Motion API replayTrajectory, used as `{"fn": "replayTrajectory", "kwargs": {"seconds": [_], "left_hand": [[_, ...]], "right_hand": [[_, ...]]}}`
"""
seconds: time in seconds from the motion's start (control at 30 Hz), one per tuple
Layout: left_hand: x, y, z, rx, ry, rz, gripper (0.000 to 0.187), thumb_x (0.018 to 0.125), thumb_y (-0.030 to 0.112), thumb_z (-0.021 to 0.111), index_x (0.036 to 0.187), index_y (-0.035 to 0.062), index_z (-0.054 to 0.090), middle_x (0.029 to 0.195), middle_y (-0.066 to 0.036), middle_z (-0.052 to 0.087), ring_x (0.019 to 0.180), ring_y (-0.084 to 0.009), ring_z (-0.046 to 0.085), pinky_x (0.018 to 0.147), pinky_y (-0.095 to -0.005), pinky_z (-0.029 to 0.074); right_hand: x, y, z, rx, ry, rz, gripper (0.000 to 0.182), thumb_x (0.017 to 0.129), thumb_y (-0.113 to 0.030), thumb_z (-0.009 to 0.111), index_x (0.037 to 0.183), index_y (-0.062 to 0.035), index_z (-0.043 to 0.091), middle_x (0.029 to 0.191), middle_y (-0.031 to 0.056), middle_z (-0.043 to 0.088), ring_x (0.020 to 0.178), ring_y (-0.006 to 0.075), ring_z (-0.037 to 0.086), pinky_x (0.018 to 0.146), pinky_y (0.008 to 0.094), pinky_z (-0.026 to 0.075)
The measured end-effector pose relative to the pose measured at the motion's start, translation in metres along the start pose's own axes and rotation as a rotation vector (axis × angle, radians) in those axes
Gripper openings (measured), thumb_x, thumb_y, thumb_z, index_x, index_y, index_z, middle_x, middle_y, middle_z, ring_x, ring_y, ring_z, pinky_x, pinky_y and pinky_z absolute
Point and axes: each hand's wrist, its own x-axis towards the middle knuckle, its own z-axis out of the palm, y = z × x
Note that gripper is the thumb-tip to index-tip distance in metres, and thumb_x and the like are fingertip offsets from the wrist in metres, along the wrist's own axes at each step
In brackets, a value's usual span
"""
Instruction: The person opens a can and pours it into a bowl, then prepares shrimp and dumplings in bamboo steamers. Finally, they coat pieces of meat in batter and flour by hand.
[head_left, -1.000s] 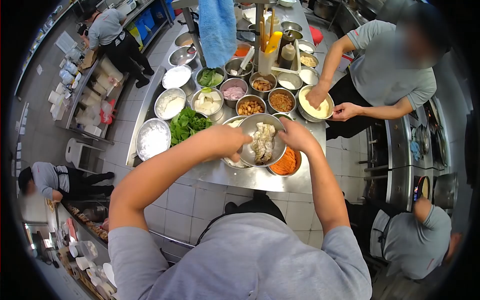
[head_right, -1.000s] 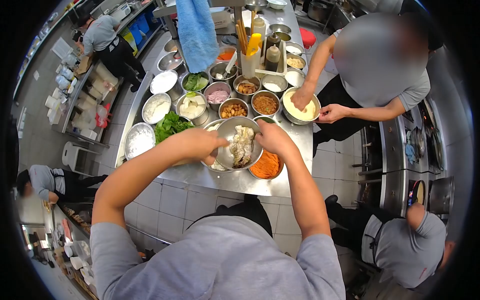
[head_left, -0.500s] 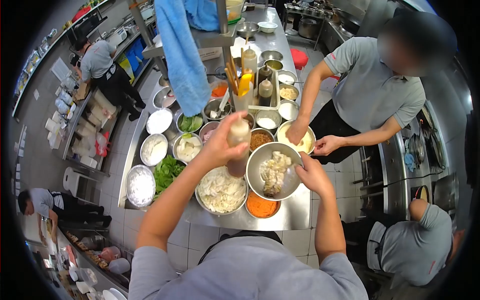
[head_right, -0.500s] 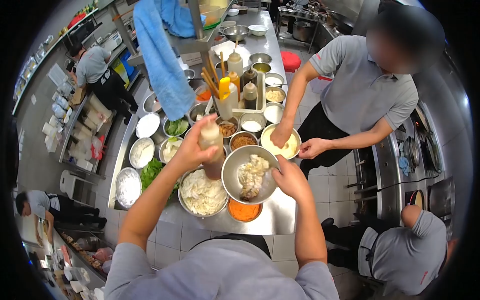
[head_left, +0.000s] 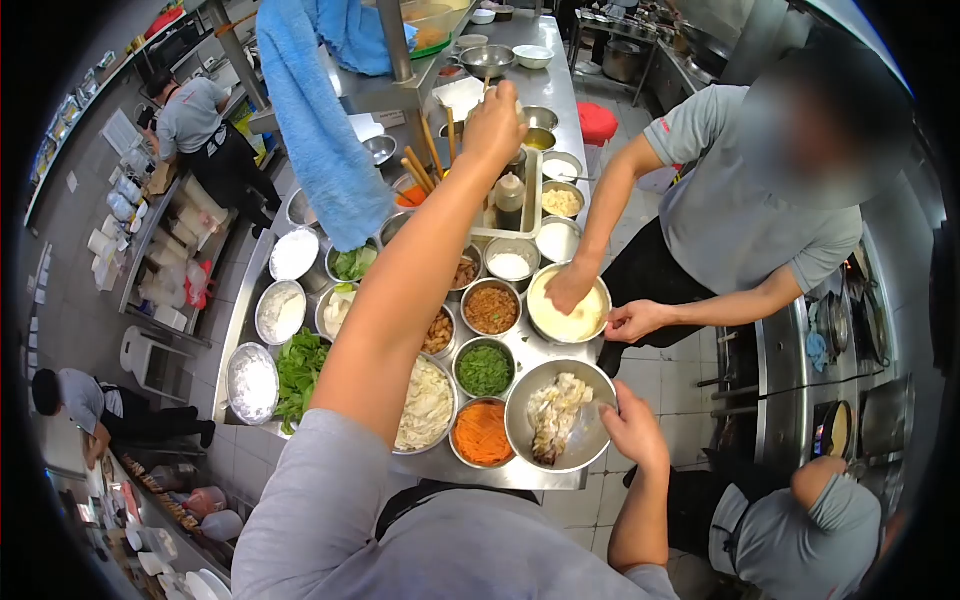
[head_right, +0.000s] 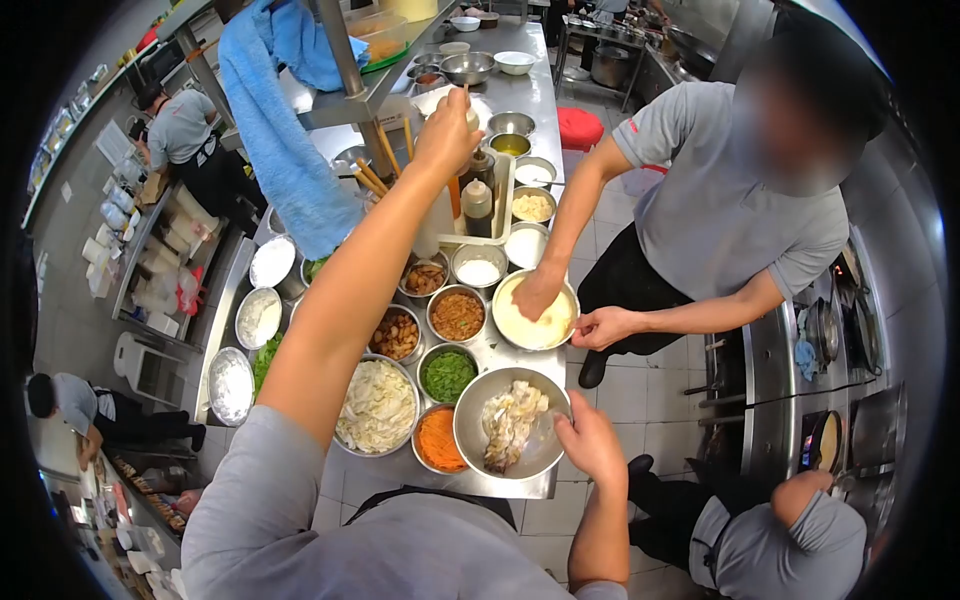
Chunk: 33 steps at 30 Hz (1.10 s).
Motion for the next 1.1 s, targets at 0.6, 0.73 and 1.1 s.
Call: {"fn": "replayTrajectory", "kwargs": {"seconds": [0.6, 0.73, 1.1], "left_hand": [[-0.025, -0.077, 0.108, 0.122, -0.177, -0.391, 0.032, 0.086, 0.009, 0.064, 0.113, 0.0025, 0.049, 0.108, -0.025, 0.066, 0.104, -0.0419, 0.064, 0.089, -0.0467, 0.053], [-0.037, -0.093, 0.13, 0.152, -0.184, -0.409, 0.019, 0.093, 0.009, 0.048, 0.109, 0.0019, 0.056, 0.104, -0.024, 0.067, 0.102, -0.0405, 0.066, 0.087, -0.0478, 0.054], [-0.151, 0.032, 0.004, -0.455, -0.316, -0.079, 0.037, 0.09, 0.029, 0.063, 0.11, -0.0021, 0.065, 0.103, -0.026, 0.067, 0.099, -0.0426, 0.064, 0.086, -0.05, 0.049]], "right_hand": [[-0.002, 0.026, -0.002, 0.098, -0.031, 0.075, 0.03, 0.088, -0.014, 0.057, 0.114, 0.0002, 0.057, 0.082, 0.0217, 0.066, 0.071, 0.0333, 0.066, 0.068, 0.0393, 0.051], [-0.001, 0.021, 0.007, 0.077, -0.066, 0.141, 0.03, 0.089, -0.012, 0.057, 0.115, 0.001, 0.057, 0.086, 0.0182, 0.067, 0.076, 0.0251, 0.065, 0.072, 0.0366, 0.051], [0.03, -0.017, 0.023, -0.068, -0.109, -0.126, 0.034, 0.088, -0.013, 0.058, 0.12, -0.0025, 0.058, 0.078, 0.0199, 0.066, 0.063, 0.0278, 0.063, 0.063, 0.0379, 0.05]]}}
